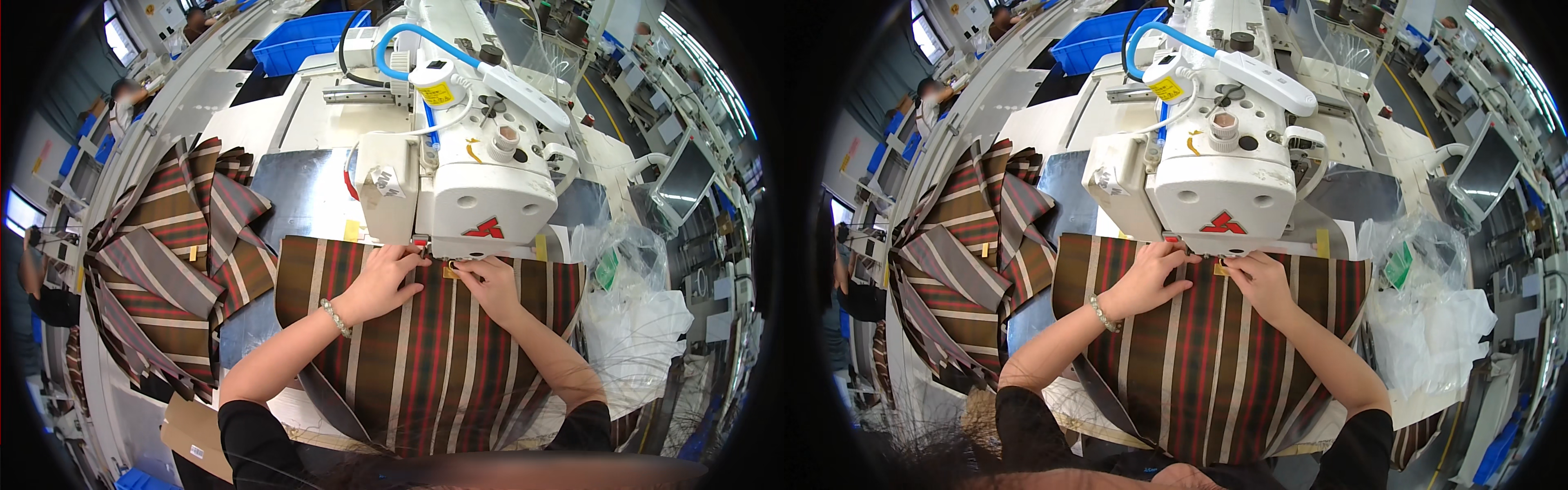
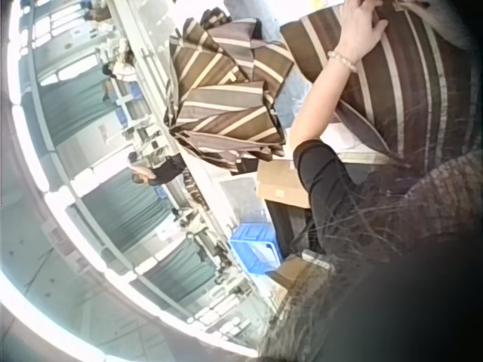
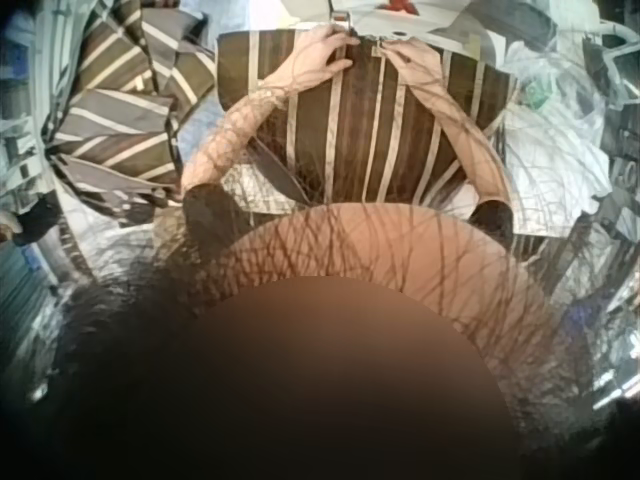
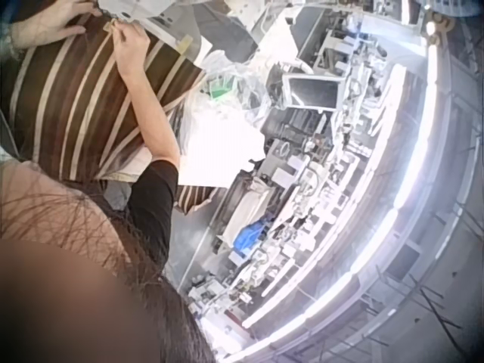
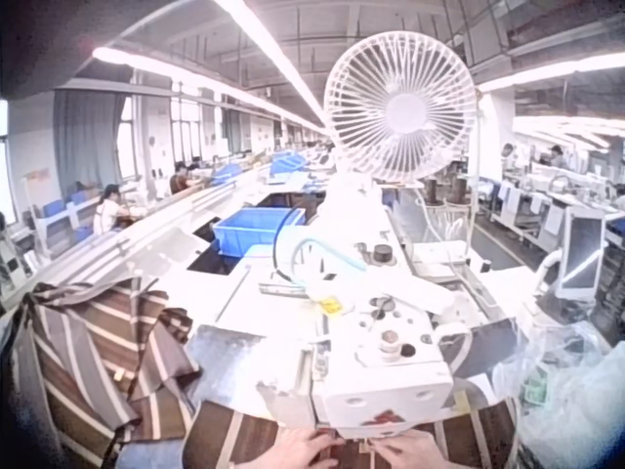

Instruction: Sewing and assembling a striped fabric handbag using an industrial sewing machine.

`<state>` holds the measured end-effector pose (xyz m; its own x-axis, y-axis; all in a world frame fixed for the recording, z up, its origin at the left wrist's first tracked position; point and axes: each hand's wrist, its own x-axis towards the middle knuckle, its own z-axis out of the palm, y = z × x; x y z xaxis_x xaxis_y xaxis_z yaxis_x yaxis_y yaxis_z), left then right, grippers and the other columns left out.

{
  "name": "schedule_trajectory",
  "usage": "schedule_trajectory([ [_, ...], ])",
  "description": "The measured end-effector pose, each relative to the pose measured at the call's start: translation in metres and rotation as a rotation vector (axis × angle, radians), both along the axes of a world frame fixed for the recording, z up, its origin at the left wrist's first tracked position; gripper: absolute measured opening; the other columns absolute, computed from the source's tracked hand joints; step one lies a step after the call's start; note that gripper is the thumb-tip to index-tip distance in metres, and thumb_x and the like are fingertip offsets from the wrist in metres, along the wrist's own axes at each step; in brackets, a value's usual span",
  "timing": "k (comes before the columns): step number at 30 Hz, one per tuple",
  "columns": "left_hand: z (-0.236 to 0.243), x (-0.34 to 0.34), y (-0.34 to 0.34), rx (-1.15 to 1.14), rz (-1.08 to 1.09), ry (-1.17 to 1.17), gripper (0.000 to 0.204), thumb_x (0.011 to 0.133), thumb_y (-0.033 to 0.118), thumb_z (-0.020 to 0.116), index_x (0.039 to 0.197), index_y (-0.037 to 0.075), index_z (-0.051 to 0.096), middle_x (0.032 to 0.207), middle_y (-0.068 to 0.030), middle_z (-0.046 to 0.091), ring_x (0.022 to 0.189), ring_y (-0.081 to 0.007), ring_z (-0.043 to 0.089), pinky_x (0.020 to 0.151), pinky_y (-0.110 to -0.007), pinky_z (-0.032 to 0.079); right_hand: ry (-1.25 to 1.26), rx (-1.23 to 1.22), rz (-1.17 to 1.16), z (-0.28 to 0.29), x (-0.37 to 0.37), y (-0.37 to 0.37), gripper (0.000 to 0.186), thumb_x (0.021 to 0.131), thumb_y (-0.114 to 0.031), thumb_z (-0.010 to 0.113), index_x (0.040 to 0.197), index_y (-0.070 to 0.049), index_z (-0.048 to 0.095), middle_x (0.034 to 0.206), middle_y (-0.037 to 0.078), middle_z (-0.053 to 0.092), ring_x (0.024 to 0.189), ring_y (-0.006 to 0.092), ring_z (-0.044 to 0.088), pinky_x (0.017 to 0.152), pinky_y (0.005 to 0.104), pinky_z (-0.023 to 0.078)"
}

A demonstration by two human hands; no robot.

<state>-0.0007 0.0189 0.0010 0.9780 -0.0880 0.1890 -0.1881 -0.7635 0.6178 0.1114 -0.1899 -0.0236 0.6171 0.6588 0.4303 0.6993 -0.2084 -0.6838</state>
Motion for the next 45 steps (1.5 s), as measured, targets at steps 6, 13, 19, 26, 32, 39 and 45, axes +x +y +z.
schedule_trajectory([
  [6, -0.005, 0.008, -0.002, 0.071, 0.006, 0.003, 0.038, 0.079, 0.018, 0.070, 0.115, 0.009, 0.060, 0.118, -0.0142, 0.050, 0.115, -0.0334, 0.044, 0.100, -0.043, 0.034, -0.152, -0.032, -0.043, 0.000, 0.005, 0.003, 0.010, 0.074, -0.010, 0.075, 0.084, -0.007, 0.073, 0.074, 0.005, 0.069, 0.065, 0.0185, 0.059, 0.078, 0.0311, 0.041],
  [13, -0.023, 0.020, 0.002, 0.086, -0.029, -0.010, 0.036, 0.085, 0.027, 0.064, 0.115, 0.008, 0.061, 0.115, -0.0163, 0.051, 0.115, -0.0354, 0.043, 0.100, -0.045, 0.032, -0.116, -0.068, -0.046, -0.001, 0.007, 0.005, 0.010, 0.073, -0.013, 0.076, 0.082, -0.008, 0.074, 0.077, 0.005, 0.070, 0.074, 0.0202, 0.061, 0.090, 0.0333, 0.036],
  [19, -0.017, 0.030, -0.004, 0.128, -0.085, 0.120, 0.031, 0.091, 0.029, 0.056, 0.119, 0.016, 0.064, 0.109, -0.0176, 0.054, 0.113, -0.0358, 0.045, 0.098, -0.048, 0.031, -0.064, -0.083, -0.043, 0.000, 0.009, 0.002, 0.012, 0.073, -0.013, 0.077, 0.084, -0.009, 0.075, 0.089, 0.008, 0.070, 0.097, 0.0243, 0.057, 0.096, 0.0388, 0.032],
  [26, -0.015, 0.027, -0.009, 0.260, -0.026, 0.080, 0.029, 0.091, 0.028, 0.056, 0.118, 0.023, 0.064, 0.103, -0.0138, 0.058, 0.109, -0.0328, 0.048, 0.095, -0.048, 0.034, -0.069, -0.134, -0.029, 0.002, 0.012, -0.004, 0.016, 0.072, -0.015, 0.078, 0.087, -0.012, 0.075, 0.105, 0.007, 0.065, 0.108, 0.0257, 0.051, 0.099, 0.0401, 0.029],
  [32, -0.020, 0.026, -0.009, 0.285, -0.012, -0.062, 0.026, 0.090, 0.027, 0.057, 0.114, 0.023, 0.066, 0.098, -0.0114, 0.059, 0.105, -0.0311, 0.051, 0.093, -0.047, 0.036, -0.103, -0.181, -0.016, 0.006, 0.010, -0.008, 0.020, 0.072, -0.018, 0.078, 0.092, -0.016, 0.075, 0.113, 0.006, 0.062, 0.112, 0.0252, 0.049, 0.099, 0.0411, 0.028],
  [39, -0.025, 0.029, -0.007, 0.334, -0.005, -0.202, 0.024, 0.091, 0.026, 0.056, 0.112, 0.023, 0.067, 0.081, -0.0132, 0.058, 0.078, -0.0313, 0.059, 0.076, -0.044, 0.041, 0.188, -0.178, -0.140, -0.001, 0.013, 0.004, 0.017, 0.074, -0.019, 0.076, 0.086, -0.007, 0.072, 0.094, 0.005, 0.067, 0.099, 0.0257, 0.056, 0.093, 0.0396, 0.032],
  [45, -0.027, 0.029, -0.006, 0.309, -0.014, -0.201, 0.023, 0.091, 0.026, 0.055, 0.109, 0.021, 0.068, 0.086, -0.0138, 0.058, 0.081, -0.0314, 0.059, 0.076, -0.044, 0.041, 0.088, -0.188, -0.306, -0.008, 0.007, 0.009, 0.028, 0.071, -0.021, 0.077, 0.094, -0.008, 0.068, 0.095, 0.006, 0.066, 0.099, 0.0247, 0.056, 0.087, 0.0408, 0.034],
])
